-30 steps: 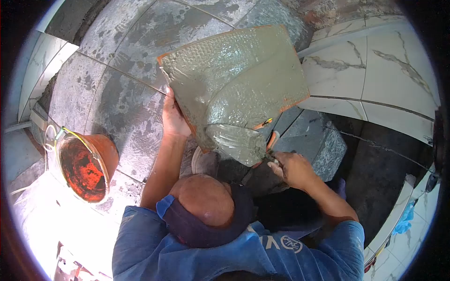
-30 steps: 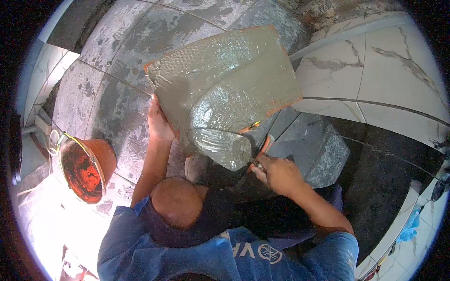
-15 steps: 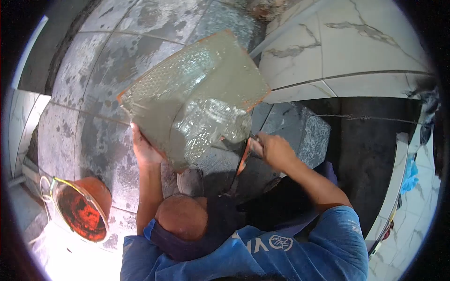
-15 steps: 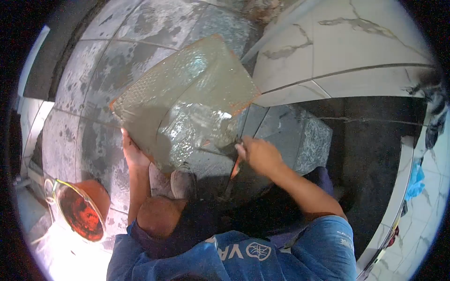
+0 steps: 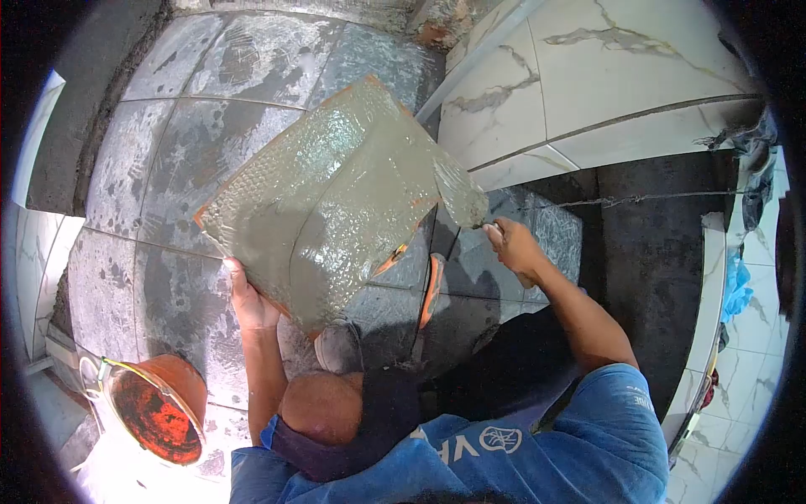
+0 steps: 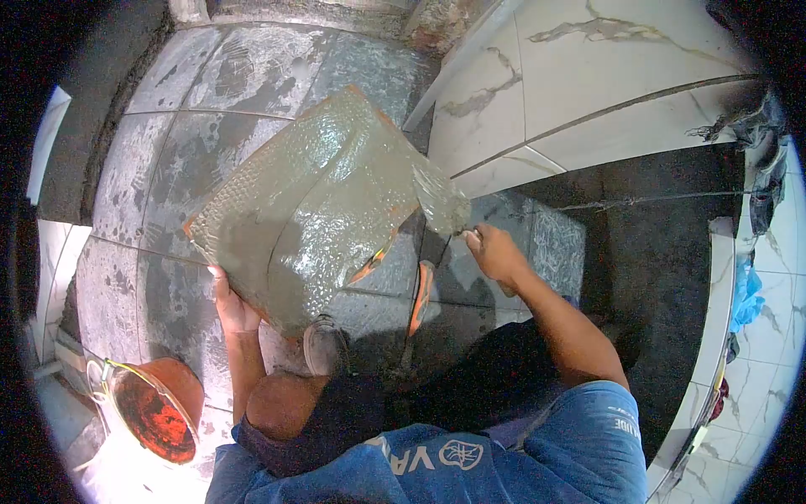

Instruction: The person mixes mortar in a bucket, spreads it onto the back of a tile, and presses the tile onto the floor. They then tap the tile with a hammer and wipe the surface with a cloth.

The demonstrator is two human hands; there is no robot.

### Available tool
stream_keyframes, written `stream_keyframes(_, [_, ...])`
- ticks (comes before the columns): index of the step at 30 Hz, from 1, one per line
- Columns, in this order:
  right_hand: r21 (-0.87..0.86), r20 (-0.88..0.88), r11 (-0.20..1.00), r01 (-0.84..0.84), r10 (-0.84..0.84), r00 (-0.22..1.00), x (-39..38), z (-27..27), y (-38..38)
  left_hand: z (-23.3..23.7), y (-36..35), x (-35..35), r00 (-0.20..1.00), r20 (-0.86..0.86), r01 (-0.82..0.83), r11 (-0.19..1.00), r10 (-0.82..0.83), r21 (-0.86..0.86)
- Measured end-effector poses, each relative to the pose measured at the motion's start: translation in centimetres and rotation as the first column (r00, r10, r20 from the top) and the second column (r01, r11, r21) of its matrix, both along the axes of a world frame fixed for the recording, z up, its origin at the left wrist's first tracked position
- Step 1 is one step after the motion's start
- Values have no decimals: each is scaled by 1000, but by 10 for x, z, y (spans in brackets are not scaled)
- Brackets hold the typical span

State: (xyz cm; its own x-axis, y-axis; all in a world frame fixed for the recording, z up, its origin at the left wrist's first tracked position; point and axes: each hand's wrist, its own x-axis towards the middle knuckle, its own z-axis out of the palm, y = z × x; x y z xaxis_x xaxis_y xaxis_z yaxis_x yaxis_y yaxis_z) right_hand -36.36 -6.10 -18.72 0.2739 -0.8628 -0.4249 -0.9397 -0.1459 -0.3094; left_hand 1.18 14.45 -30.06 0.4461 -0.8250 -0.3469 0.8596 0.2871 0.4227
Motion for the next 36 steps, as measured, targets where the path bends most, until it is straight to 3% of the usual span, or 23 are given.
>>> stream_keyframes(2, [-6, -49, 1000, -6, 6, 999, -2, 11, 4, -2, 1, 5, 997, 18, 77, 997, -77, 8])
stream_keyframes(9, [-58, -203, 997, -52, 39, 978, 1, 91, 30, 36, -6, 24, 965, 232, 90, 986, -122, 142])
stream_keyframes(11, [11, -288, 997, -83, 82, 954, -1, 125, 30, 59, -10, 30, 970, 239, -15, 979, -34, 201])
stream_keyframes(13, [42, -239, 990, -131, 138, 961, -3, 154, 33, 71, -7, 43, 969, 248, -44, 970, -18, 240])
stream_keyframes(15, [76, -337, 981, -179, 194, 921, 2, 173, 31, 91, -2, 56, 915, 400, -165, 949, 46, 269])
stream_keyframes(16, [77, -323, 983, -167, 183, 929, 8, 178, 30, 93, 5, 70, 933, 357, -121, 969, 37, 216])
stream_keyframes(18, [84, -460, 935, -345, 344, 819, 31, 180, 25, 115, 13, 83, 907, 416, -161, 968, 67, 194])
stream_keyframes(20, [-36, -522, 830, -556, 459, 719, 58, 168, 20, 141, 19, 92, 851, 510, -231, 961, 125, 150])
stream_keyframes(22, [45, -513, 758, -651, 577, 636, 100, 149, 6, 156, 27, 104, 813, 569, -228, 966, 122, 119])
stream_keyframes(24, [-81, -481, 556, -827, 705, 521, 135, 105, -5, 176, 33, 109, 760, 635, -244, 966, 137, 84])
stream_keyframes(25, [-120, -465, 529, -840, 718, 518, 153, 89, -9, 188, 33, 105, 746, 642, -324, 938, 174, 123])
stream_keyframes(27, [-9, -378, 495, -869, 803, 461, 194, 73, -12, 204, 39, 109, 689, 699, -448, 872, 195, 199])
stream_keyframes(28, [-48, -367, 456, -888, 819, 441, 210, 87, -9, 209, 41, 111, 693, 694, -414, 896, 196, 160])
stream_keyframes(30, [-437, -128, 581, -687, 715, 687, 225, 122, 9, 229, 39, 103, 673, 715, -407, 902, 191, 142])
stream_keyframes(31, [-527, 56, 616, -586, 713, 699, 234, 145, 19, 242, 35, 95, 647, 739, -436, 885, 185, 160])
stream_keyframes(32, [-580, 242, 662, -474, 696, 676, 240, 167, 30, 252, 33, 90, 647, 745, -445, 874, 164, 194])
stream_keyframes(34, [-585, 396, 645, -492, 756, 521, 252, 206, 59, 267, 22, 81, 661, 722, -449, 878, 203, 165])
stream_keyframes(36, [-661, 368, 541, -520, 837, 404, 260, 229, 89, 275, 11, 75, 665, 687, -468, 880, 293, 78])
